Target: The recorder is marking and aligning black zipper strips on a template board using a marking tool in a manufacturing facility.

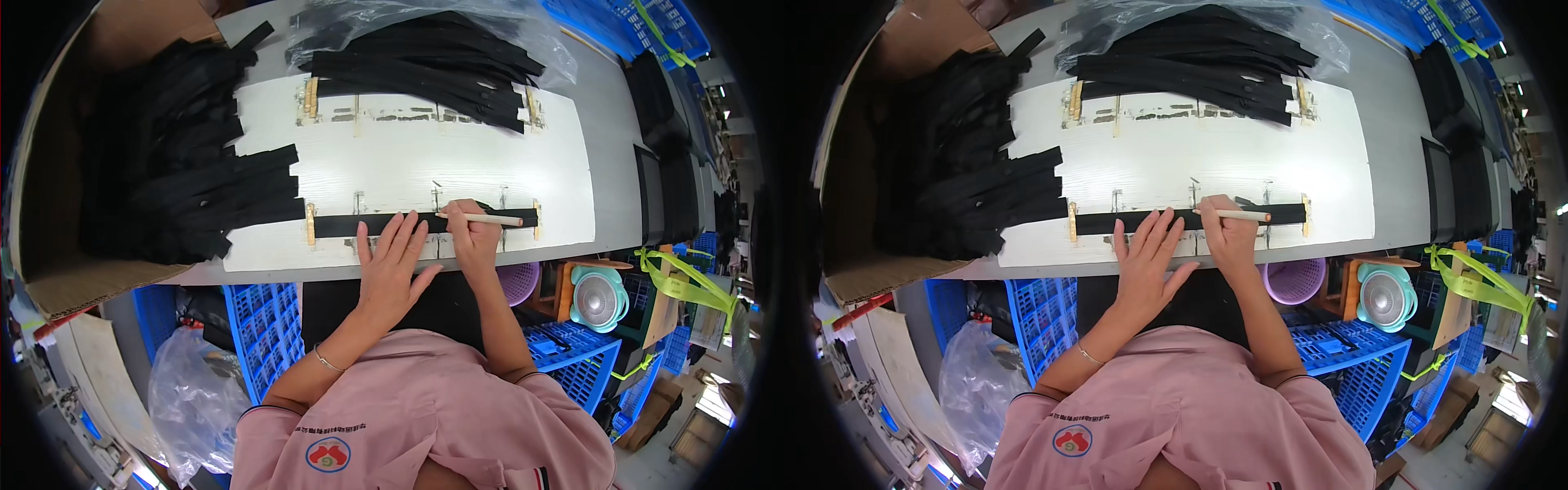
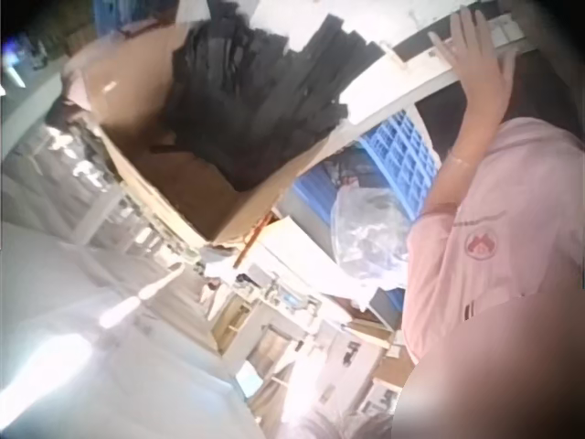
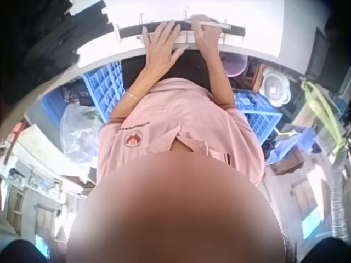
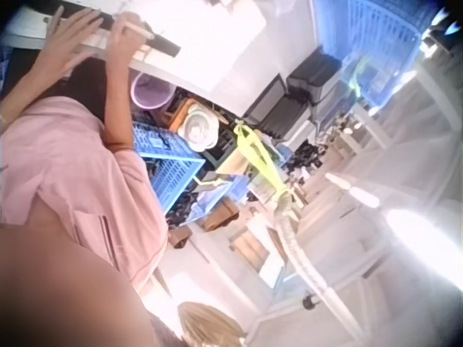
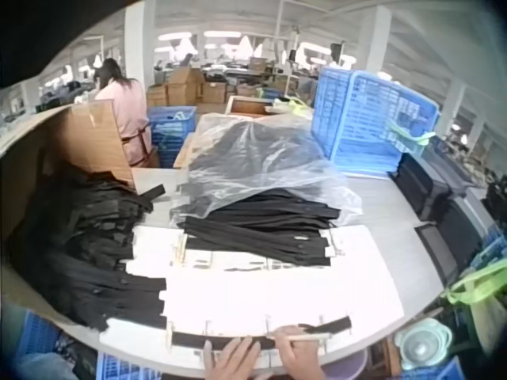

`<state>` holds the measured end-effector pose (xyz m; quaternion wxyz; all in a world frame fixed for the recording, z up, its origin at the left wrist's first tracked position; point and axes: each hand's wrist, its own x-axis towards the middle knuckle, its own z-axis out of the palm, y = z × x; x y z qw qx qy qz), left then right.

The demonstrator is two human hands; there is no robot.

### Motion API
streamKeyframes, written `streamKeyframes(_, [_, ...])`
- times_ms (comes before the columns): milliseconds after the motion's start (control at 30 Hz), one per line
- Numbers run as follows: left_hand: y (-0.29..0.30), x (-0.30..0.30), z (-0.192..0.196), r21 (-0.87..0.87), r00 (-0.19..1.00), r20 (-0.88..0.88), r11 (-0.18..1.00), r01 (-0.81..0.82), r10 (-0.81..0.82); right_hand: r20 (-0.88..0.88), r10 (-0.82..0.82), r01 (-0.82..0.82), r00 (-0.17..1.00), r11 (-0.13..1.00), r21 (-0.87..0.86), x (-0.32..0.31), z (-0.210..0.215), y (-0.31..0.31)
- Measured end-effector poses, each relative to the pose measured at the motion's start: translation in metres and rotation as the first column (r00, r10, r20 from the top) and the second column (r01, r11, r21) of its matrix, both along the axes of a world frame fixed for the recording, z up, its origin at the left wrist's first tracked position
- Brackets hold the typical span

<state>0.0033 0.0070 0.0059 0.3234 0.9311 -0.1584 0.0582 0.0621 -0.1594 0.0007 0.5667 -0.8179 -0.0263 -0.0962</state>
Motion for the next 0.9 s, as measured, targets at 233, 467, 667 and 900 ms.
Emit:
streamKeyframes(233, [-0.003, 0.000, -0.004, 0.018, 1.000, 0.019, 1.000, -0.013, 0.013, 0.033, -0.007, 0.006, 0.999, 1.000, 0.004, 0.000, 0.000, -0.005])
streamKeyframes(467, [-0.006, 0.001, -0.001, 0.047, 0.999, 0.041, 0.999, -0.026, 0.024, 0.075, 0.112, -0.105, 0.991, 0.991, -0.083, 0.001, -0.001, -0.009])
streamKeyframes(667, [-0.008, 0.001, -0.004, 0.070, 1.000, 0.022, 0.997, -0.014, 0.013, 0.074, 0.140, -0.136, 0.987, 0.989, -0.058, 0.001, -0.003, -0.014])
streamKeyframes(900, [-0.008, 0.000, -0.004, 0.101, 0.998, 0.055, 0.994, -0.039, 0.034, -0.038, -0.101, 0.108, 0.994, 0.954, 0.279, -0.008, 0.026, -0.070])
